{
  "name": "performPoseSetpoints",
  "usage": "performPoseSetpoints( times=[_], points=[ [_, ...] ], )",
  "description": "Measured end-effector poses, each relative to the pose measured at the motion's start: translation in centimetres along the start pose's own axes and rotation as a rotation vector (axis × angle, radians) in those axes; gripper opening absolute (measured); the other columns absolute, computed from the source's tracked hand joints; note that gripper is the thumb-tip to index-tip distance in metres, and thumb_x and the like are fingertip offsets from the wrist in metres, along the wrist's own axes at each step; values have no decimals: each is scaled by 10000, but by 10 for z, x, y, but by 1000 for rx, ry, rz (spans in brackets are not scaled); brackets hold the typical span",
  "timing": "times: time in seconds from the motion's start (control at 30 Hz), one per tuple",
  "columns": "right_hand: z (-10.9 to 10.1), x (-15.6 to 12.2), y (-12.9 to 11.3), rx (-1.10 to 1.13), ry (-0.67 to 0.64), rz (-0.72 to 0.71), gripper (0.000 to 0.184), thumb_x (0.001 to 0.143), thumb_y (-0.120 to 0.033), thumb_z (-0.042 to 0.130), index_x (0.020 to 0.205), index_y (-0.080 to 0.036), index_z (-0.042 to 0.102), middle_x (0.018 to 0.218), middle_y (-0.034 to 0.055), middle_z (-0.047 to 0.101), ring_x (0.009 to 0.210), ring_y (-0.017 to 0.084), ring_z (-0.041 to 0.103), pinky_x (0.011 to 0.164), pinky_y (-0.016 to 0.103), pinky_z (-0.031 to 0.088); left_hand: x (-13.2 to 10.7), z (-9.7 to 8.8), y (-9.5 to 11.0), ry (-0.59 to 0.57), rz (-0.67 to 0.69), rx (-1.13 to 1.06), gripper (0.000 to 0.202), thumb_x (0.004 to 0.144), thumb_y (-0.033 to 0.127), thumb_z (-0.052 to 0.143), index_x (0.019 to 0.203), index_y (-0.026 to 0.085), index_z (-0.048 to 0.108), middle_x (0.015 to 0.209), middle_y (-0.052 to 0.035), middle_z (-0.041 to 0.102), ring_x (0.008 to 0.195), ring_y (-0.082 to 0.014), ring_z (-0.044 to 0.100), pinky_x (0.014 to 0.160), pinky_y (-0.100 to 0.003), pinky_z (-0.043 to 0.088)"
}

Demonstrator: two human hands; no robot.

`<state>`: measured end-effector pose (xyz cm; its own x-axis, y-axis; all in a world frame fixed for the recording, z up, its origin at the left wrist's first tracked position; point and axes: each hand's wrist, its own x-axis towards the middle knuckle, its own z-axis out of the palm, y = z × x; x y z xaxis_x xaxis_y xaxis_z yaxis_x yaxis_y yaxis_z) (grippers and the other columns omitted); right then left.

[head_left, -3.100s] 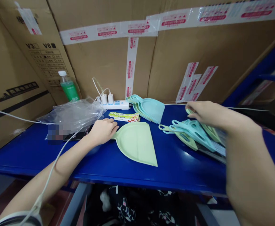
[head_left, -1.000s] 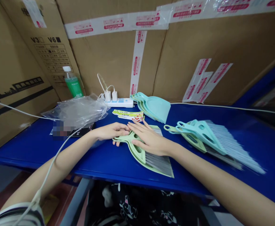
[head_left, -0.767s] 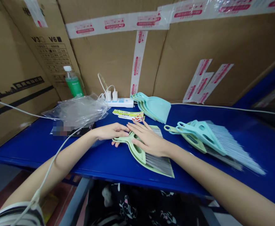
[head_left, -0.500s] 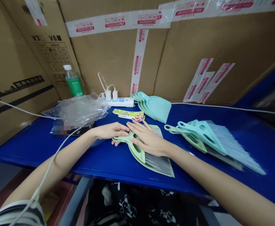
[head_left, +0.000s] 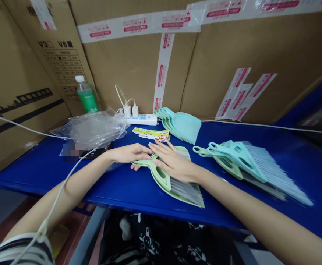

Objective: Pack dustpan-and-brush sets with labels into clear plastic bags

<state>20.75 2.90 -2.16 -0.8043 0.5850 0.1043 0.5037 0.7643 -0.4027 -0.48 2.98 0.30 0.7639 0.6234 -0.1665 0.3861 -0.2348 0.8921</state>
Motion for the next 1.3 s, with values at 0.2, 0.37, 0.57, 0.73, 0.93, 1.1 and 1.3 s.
performPoseSetpoints(
  times=[0.2,0.37,0.57,0.73,0.93,1.1,1.3],
  points=[
    [1,0,1,15,1,-7,692,940,-578,156,1493,-169,224,1539,105,251,1433,252,94,1149,552,40,0,0,1,-19,11,4,298,916,387,485,978,108,570,489,62,537,363,-54,465,416,-173,399],
    [3,2,2,-12,-6,-7,693,948,-550,167,1492,-123,213,1540,121,237,1434,251,92,1154,530,32,0,1,0,-8,15,23,259,912,343,497,977,101,563,464,72,518,352,-52,456,401,-158,379],
    [6,2,2,-60,28,-23,655,957,-503,204,1481,-111,245,1527,131,269,1427,255,137,1150,538,83,1,-1,0,-1,24,50,214,909,333,513,937,127,567,502,63,539,378,-57,491,411,-156,389],
    [-1,-1,4,-133,68,-51,607,957,-473,266,1423,-101,376,1460,148,404,1374,267,311,1124,523,222,1,-2,2,-32,13,33,312,899,395,534,1059,128,560,581,48,580,392,-56,511,429,-168,397],
    [-21,-2,19,-325,208,46,402,946,-248,338,1203,-105,611,1225,148,639,1161,255,561,1002,449,419,-4,-4,4,-91,-36,51,374,897,417,540,1146,139,526,666,29,623,401,-41,507,440,-158,398],
    [-26,0,29,-476,217,155,368,903,-133,379,1170,-95,630,1136,156,676,1079,265,580,953,440,441,-6,-5,2,-105,-86,56,414,869,446,573,1141,139,518,678,17,642,401,-48,499,429,-164,412],
    [-24,5,28,-427,153,262,462,901,-73,333,1322,-96,523,1186,152,654,1095,253,555,921,392,448,-4,-4,0,-100,-75,59,405,861,461,578,1113,146,538,664,24,640,396,-48,490,434,-163,401]
  ],
)
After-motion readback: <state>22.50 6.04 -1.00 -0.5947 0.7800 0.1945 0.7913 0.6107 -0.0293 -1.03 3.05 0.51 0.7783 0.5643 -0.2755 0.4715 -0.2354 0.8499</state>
